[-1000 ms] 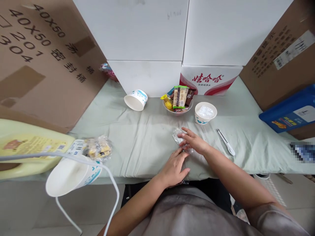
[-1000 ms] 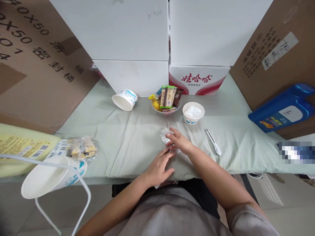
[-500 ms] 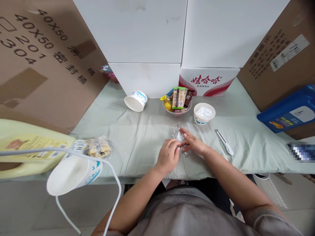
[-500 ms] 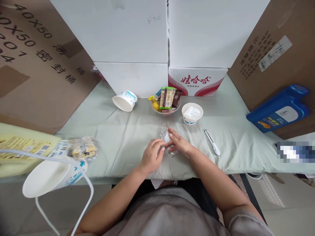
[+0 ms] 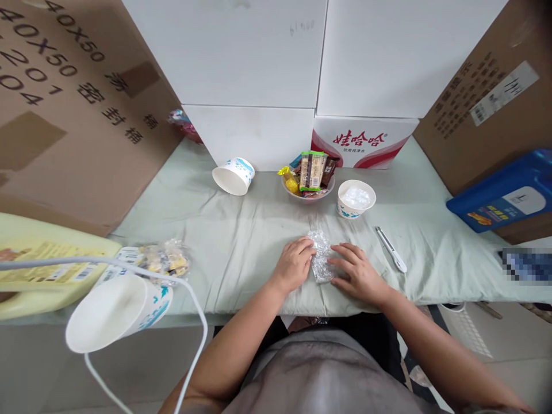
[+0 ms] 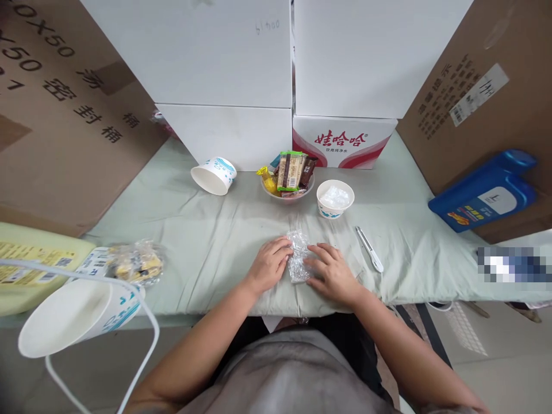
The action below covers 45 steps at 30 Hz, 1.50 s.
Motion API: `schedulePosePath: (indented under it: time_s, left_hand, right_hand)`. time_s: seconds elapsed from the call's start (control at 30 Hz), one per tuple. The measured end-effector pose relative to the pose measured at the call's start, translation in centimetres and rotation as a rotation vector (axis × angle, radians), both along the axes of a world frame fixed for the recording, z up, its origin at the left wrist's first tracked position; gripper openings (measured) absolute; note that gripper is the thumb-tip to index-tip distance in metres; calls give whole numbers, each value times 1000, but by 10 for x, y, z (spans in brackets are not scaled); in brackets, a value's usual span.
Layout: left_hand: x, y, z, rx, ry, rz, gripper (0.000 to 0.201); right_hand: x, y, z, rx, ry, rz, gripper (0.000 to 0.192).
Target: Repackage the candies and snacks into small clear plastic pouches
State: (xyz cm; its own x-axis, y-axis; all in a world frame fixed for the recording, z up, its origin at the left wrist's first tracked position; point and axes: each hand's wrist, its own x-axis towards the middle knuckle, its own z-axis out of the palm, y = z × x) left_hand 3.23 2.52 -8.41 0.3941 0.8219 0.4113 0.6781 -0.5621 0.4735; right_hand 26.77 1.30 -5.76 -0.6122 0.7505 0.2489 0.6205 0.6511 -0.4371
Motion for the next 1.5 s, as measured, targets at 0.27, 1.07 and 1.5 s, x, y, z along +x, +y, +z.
schedulePosePath:
  time_s: [0.27,1.07,1.5]
  left_hand:
    - [0,-1,-4,13,-69,-22,31]
    - [-4,5,-4,-17,-149,1,34]
    - [-4,8,-11,31,-126,42,35]
  right_hand:
    - [-16,-7,-2,25,-38,223,25]
    - [-36,14,28,-143,-148,268,10]
    - [-64,79,6,23,-343,-159,15]
